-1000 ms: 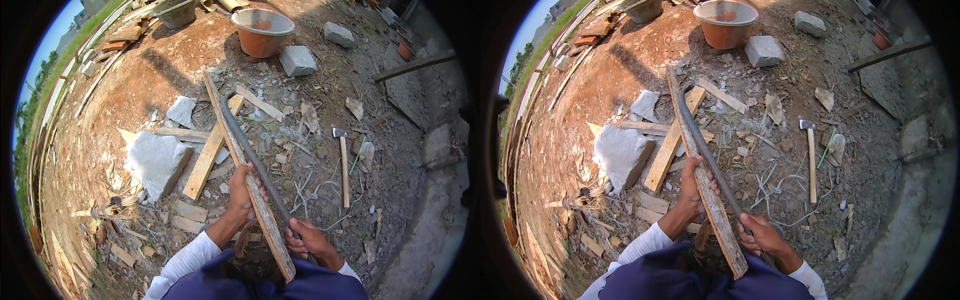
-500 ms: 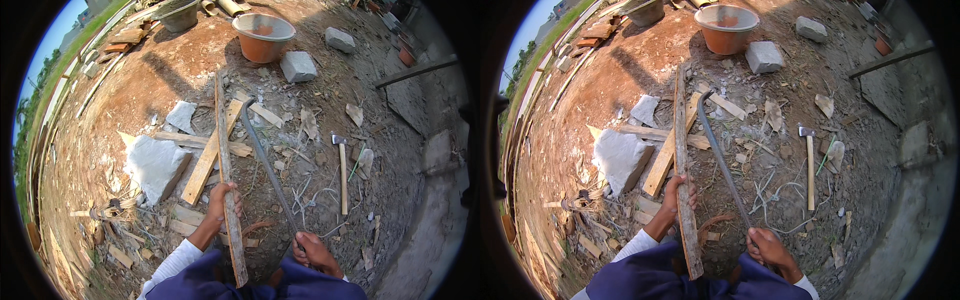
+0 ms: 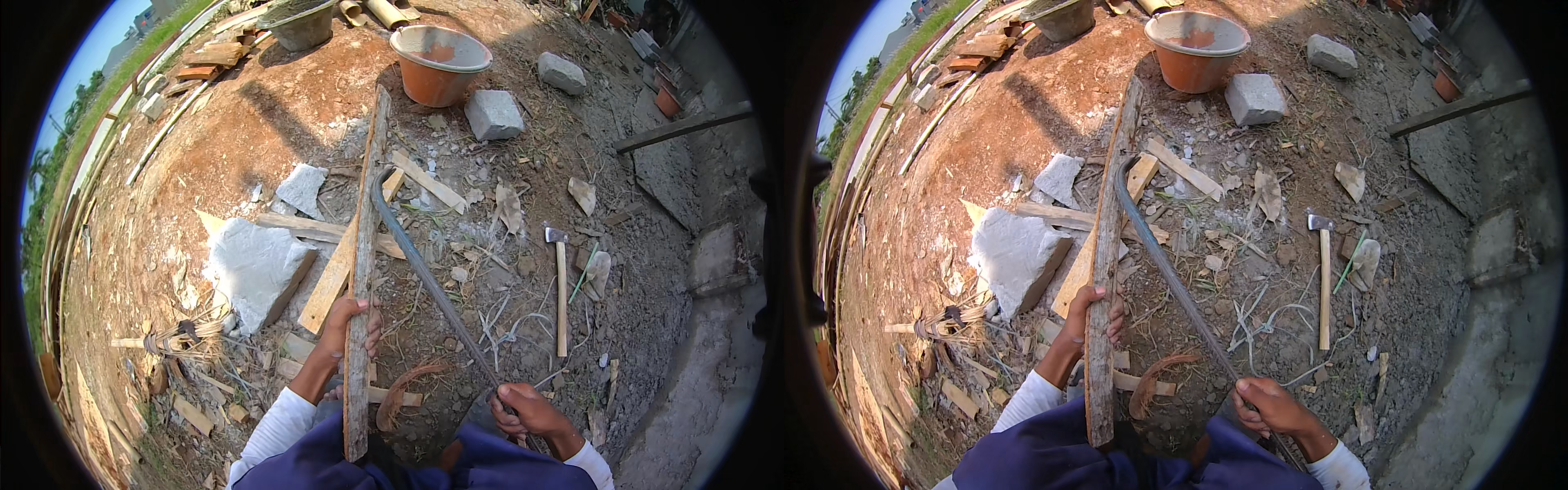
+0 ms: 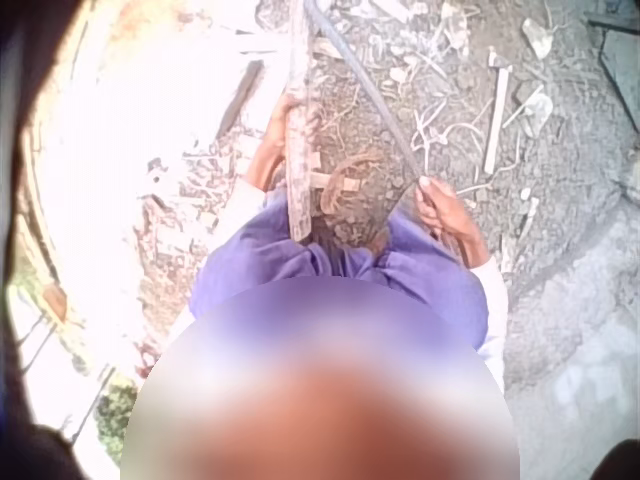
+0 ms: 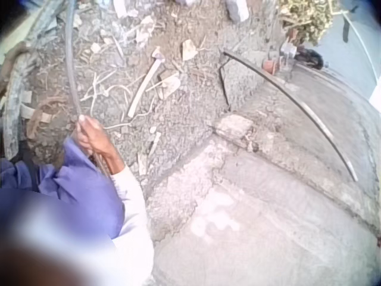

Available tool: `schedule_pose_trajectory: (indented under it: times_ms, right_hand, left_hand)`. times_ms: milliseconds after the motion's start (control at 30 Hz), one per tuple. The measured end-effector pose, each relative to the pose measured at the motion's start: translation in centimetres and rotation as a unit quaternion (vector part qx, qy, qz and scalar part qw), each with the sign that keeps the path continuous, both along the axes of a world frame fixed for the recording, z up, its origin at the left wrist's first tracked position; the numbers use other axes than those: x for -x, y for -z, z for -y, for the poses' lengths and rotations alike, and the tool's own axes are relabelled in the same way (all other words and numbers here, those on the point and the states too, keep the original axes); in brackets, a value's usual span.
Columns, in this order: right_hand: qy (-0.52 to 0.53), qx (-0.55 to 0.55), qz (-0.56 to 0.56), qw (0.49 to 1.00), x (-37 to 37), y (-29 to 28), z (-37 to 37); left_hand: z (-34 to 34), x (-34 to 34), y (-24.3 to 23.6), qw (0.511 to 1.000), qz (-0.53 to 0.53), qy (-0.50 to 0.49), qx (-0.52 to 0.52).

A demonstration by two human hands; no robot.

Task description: The person uses a hand saw to cut several wooden planks on the ground. They position each plank, saw through it, and set the cut pieces aside. The person also uses a metal rod to measure or mark the wood before cutting.

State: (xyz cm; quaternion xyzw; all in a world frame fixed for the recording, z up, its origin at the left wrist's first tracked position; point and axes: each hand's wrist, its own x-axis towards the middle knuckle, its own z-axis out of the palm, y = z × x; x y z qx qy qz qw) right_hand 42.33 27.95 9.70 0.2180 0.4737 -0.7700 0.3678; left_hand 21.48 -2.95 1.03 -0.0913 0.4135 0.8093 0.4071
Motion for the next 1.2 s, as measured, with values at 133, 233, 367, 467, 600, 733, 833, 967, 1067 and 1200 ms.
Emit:
schedule_pose_trajectory:
  times_ms: [133,233,367,467,600,733,833,967,1067,1200]
  right_hand:
    - [-0.007,-0.022,-0.007,1.0,0.3,-0.6,-1.3]
    - [-0.006,-0.02,-0.02,1.0,0.7,-0.8,-2.3]
    - [-0.01,-0.004,0.001,1.0,1.1,-1.2,-3.8]
    - [-0.021,-0.009,0.011,1.0,1.5,-1.7,-5.3]
    - [-0.022,-0.032,0.005,0.999,1.9,-2.7,-6.6]
    - [-0.014,-0.055,-0.006,0.998,1.9,-3.4,-6.0]
    - [0.003,-0.054,-0.015,0.998,1.4,-2.9,-3.8]
    - [0.026,-0.047,-0.024,0.998,1.4,-1.3,-0.4]
    - [0.04,-0.069,-0.004,0.997,1.5,-0.9,1.9]
    - [0.051,-0.082,0.012,0.995,1.5,-1.3,3.7]
  left_hand:
    - [0.1,-0.1,-0.1,1.0,-0.008,0.004,0.0]
    - [0.0,-0.2,0.0,1.0,-0.005,0.005,-0.005]
    - [0.1,-0.1,0.1,0.999,-0.025,0.03,-0.004]
    - [0.2,-0.1,0.1,0.999,-0.032,0.041,0.002]
    - [0.0,-0.2,-0.2,0.998,-0.005,0.027,-0.048]
    - [-0.9,-0.5,-0.7,0.999,0.001,0.01,-0.044]
    - [-2.4,-1.1,-1.0,0.999,0.001,-0.018,-0.029]
    - [-3.8,-0.8,-1.3,0.998,-0.016,-0.05,0.024]
    - [-3.7,-0.4,-1.5,0.995,-0.024,-0.065,0.071]
    - [-3.4,-0.7,-1.7,0.988,-0.024,-0.079,0.129]
